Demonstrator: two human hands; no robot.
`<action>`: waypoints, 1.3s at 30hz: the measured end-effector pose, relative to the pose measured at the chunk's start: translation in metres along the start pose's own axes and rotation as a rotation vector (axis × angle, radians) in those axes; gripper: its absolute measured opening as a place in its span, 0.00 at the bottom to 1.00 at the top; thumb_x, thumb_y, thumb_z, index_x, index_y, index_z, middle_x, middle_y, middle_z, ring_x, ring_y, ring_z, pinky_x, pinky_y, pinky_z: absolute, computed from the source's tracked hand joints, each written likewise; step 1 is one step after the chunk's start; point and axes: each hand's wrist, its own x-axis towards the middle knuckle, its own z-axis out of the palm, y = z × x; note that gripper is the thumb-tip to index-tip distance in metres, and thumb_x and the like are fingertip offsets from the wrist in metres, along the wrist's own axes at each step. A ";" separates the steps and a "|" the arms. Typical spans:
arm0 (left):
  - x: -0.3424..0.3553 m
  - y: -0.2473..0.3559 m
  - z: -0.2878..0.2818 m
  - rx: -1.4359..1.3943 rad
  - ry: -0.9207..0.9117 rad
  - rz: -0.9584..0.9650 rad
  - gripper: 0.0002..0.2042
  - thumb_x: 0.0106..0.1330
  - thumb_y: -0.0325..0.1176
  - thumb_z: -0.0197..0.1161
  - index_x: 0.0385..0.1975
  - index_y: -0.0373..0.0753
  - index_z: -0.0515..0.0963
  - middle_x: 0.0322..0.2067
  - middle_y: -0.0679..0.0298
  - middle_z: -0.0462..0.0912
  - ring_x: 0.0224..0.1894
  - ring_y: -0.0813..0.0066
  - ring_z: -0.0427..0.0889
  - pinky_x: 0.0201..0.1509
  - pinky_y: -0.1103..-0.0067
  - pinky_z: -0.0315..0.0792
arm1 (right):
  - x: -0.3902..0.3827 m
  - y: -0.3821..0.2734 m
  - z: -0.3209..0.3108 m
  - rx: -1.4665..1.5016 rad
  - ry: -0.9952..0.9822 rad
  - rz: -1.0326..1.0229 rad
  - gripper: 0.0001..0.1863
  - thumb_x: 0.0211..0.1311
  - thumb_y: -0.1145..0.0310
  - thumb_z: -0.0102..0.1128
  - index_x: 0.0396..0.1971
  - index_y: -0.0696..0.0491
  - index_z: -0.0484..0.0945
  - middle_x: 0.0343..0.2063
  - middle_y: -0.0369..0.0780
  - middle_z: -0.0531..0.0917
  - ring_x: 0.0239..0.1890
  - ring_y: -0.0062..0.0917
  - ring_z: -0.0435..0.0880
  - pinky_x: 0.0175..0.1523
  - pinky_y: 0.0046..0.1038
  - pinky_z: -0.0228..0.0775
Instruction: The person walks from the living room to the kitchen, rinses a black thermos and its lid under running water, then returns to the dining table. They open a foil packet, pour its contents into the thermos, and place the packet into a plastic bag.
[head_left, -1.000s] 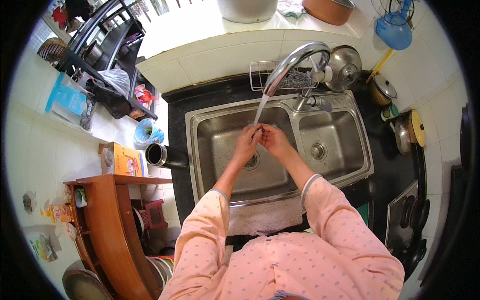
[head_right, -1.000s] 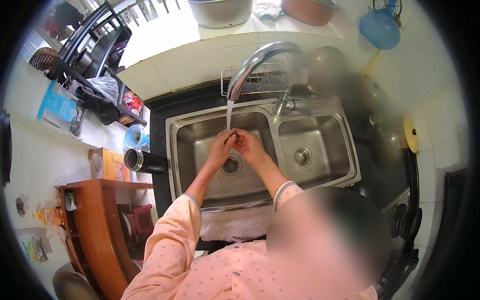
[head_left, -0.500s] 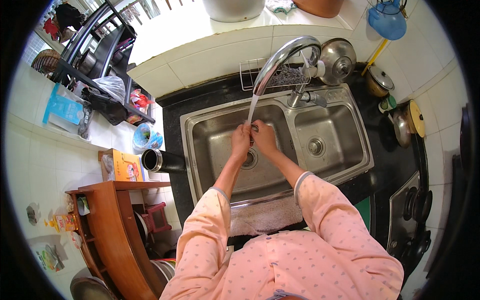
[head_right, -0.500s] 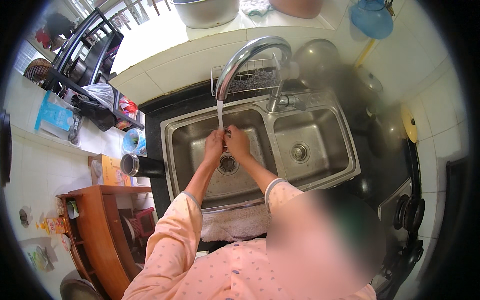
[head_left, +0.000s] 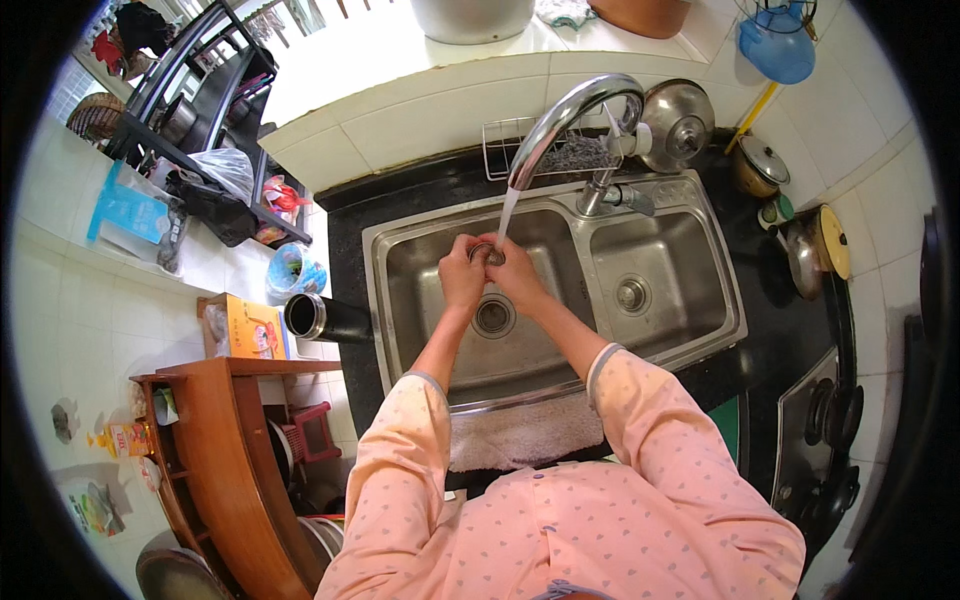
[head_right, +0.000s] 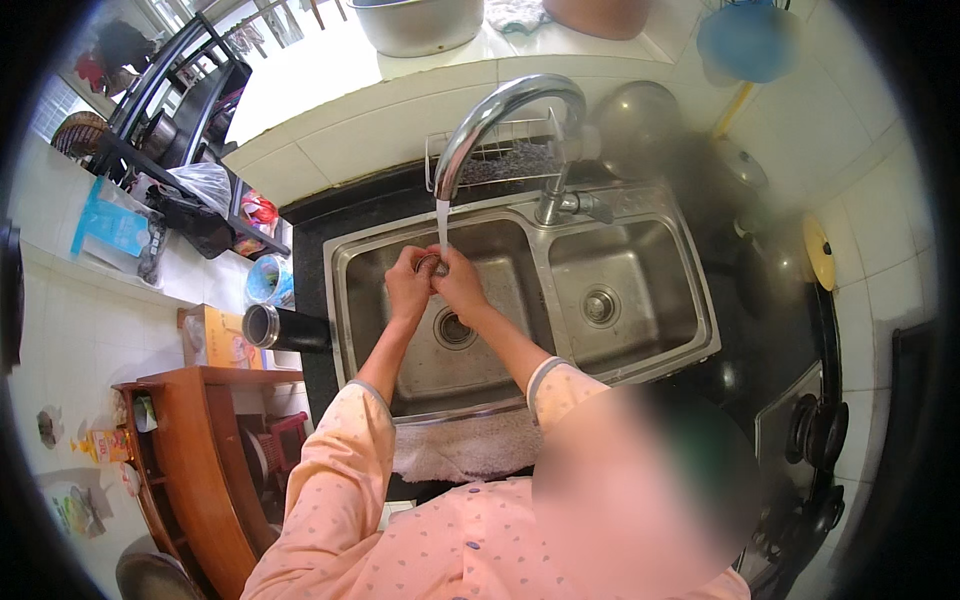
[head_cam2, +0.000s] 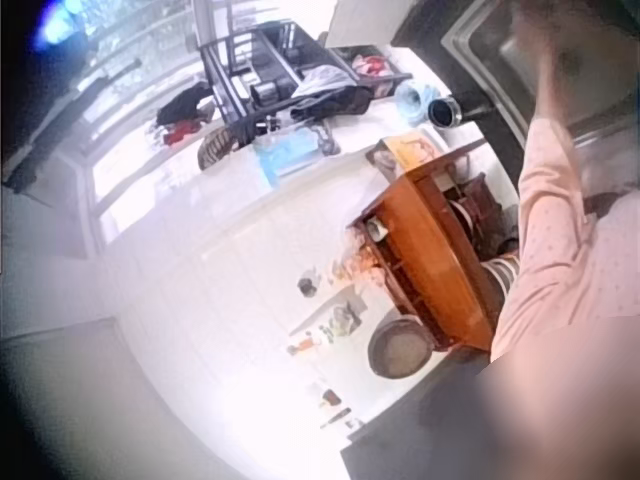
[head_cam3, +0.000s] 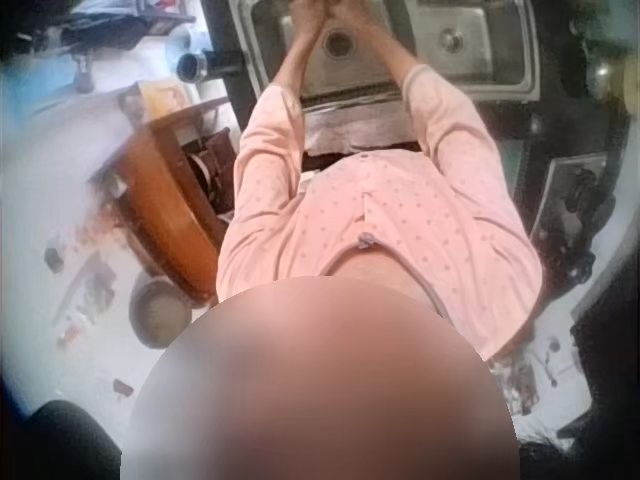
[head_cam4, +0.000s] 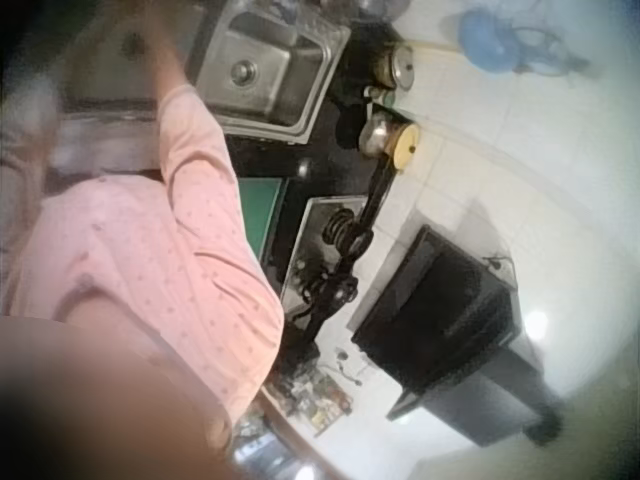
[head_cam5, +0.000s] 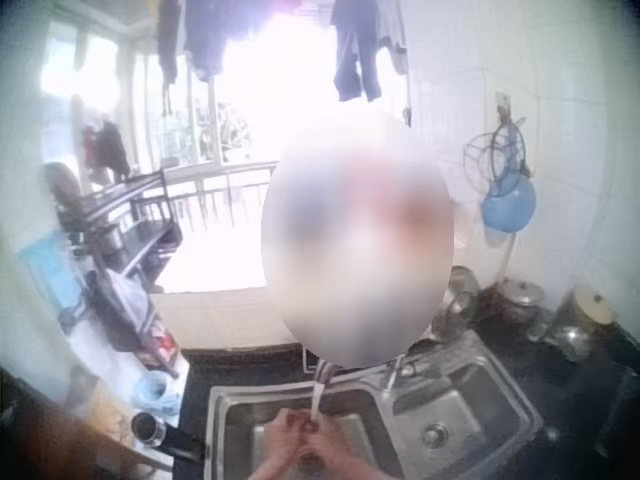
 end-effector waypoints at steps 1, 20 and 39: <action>-0.002 0.000 -0.003 -0.075 0.002 0.007 0.06 0.60 0.23 0.57 0.36 0.33 0.75 0.28 0.61 0.83 0.30 0.79 0.79 0.33 0.80 0.73 | 0.003 0.001 0.002 -0.104 0.028 -0.085 0.18 0.49 0.83 0.56 0.43 0.58 0.75 0.34 0.38 0.80 0.35 0.21 0.79 0.37 0.24 0.75; 0.003 0.014 0.011 -0.079 -0.052 0.028 0.08 0.58 0.24 0.53 0.35 0.33 0.76 0.22 0.55 0.80 0.24 0.67 0.81 0.28 0.73 0.73 | -0.006 -0.025 -0.009 -0.115 0.159 -0.276 0.13 0.53 0.74 0.56 0.40 0.57 0.72 0.15 0.36 0.76 0.16 0.21 0.77 0.15 0.25 0.68; 0.007 0.006 0.014 -0.101 -0.144 0.070 0.08 0.59 0.21 0.52 0.36 0.35 0.77 0.20 0.65 0.77 0.23 0.80 0.76 0.27 0.80 0.70 | -0.010 0.001 -0.015 -0.473 0.308 -0.508 0.16 0.54 0.80 0.50 0.45 0.54 0.71 0.32 0.43 0.76 0.33 0.36 0.77 0.38 0.33 0.70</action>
